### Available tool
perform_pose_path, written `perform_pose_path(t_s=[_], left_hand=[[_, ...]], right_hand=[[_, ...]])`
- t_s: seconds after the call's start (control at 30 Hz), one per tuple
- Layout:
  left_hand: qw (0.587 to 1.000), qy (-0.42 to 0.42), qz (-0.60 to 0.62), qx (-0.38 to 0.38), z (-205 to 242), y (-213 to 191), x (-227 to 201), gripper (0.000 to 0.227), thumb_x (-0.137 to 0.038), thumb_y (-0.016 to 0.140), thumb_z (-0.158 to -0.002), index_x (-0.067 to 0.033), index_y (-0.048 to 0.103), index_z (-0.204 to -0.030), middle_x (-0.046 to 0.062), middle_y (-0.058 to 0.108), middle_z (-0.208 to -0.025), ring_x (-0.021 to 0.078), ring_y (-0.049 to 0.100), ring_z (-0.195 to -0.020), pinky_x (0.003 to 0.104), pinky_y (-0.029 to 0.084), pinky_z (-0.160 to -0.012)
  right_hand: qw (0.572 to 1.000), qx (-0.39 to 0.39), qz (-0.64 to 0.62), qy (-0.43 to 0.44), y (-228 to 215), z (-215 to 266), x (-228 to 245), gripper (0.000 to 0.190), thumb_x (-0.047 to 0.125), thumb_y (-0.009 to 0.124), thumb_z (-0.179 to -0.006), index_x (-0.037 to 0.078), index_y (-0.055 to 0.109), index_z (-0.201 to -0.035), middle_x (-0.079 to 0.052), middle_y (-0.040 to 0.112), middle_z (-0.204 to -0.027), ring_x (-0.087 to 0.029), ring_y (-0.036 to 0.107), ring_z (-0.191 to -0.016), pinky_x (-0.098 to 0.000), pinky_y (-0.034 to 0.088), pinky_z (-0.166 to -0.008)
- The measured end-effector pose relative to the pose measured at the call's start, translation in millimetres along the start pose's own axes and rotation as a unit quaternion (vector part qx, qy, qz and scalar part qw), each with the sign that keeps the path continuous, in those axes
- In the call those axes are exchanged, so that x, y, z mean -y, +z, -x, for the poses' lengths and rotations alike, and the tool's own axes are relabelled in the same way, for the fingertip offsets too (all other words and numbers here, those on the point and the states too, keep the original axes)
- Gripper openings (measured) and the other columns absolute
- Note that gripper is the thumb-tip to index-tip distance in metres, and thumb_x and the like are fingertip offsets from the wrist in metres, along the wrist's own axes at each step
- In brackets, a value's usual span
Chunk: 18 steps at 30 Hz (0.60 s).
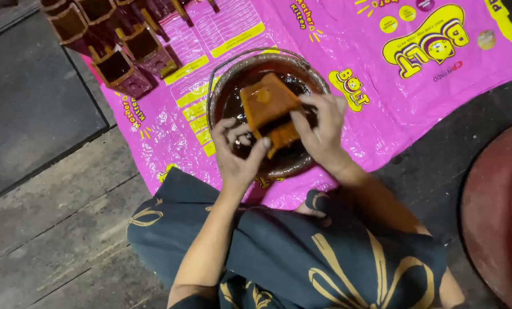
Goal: Manually staining small wooden box components by dipping them into a bowl of stain and arranging them on a protective mat.
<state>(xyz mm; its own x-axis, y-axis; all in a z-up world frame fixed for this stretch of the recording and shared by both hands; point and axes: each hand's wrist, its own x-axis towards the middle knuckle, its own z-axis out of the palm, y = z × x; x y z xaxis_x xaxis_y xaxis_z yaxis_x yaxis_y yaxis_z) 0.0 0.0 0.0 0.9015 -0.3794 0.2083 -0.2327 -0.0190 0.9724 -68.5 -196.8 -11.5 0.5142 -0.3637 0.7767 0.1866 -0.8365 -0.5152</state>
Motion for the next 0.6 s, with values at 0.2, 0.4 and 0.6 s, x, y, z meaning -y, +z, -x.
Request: perform_pose_path(t_s=[0.2,0.4,0.6], left_hand=[[0.999,0.016,0.040,-0.013,15,-3,-5,0.083,-0.020,0.097,-0.069,-0.0130,0.041,-0.130,0.014,0.075,-0.108,0.0165,0.064,-0.082,0.028,0.053,-0.079],[0.999,-0.002,-0.001,-0.039,6,5,18,0.067,-0.024,0.086,-0.085,-0.0117,0.043,-0.134,0.007,0.072,-0.098,0.0108,0.054,-0.077,0.025,0.046,-0.073],[0.998,0.017,0.053,-0.002,10,-2,17,0.075,-0.030,0.090,-0.079,-0.0137,0.040,-0.133,0.009,0.073,-0.105,0.0130,0.053,-0.080,0.026,0.042,-0.075]], right_hand=[[0.993,-0.087,-0.069,-0.042,0,8,15,0.037,0.030,0.073,-0.097,-0.001,0.059,-0.113,-0.011,0.072,-0.101,-0.024,0.045,-0.092,-0.0345,0.040,-0.086],[0.996,0.019,-0.041,0.077,14,14,1,0.031,0.005,0.078,-0.093,0.003,0.065,-0.121,-0.007,0.068,-0.095,-0.023,0.050,-0.097,-0.0254,0.055,-0.073],[0.991,-0.017,-0.107,0.075,5,22,5,0.033,0.008,0.077,-0.095,0.000,0.059,-0.121,-0.009,0.065,-0.104,-0.022,0.047,-0.099,-0.0264,0.058,-0.075]])
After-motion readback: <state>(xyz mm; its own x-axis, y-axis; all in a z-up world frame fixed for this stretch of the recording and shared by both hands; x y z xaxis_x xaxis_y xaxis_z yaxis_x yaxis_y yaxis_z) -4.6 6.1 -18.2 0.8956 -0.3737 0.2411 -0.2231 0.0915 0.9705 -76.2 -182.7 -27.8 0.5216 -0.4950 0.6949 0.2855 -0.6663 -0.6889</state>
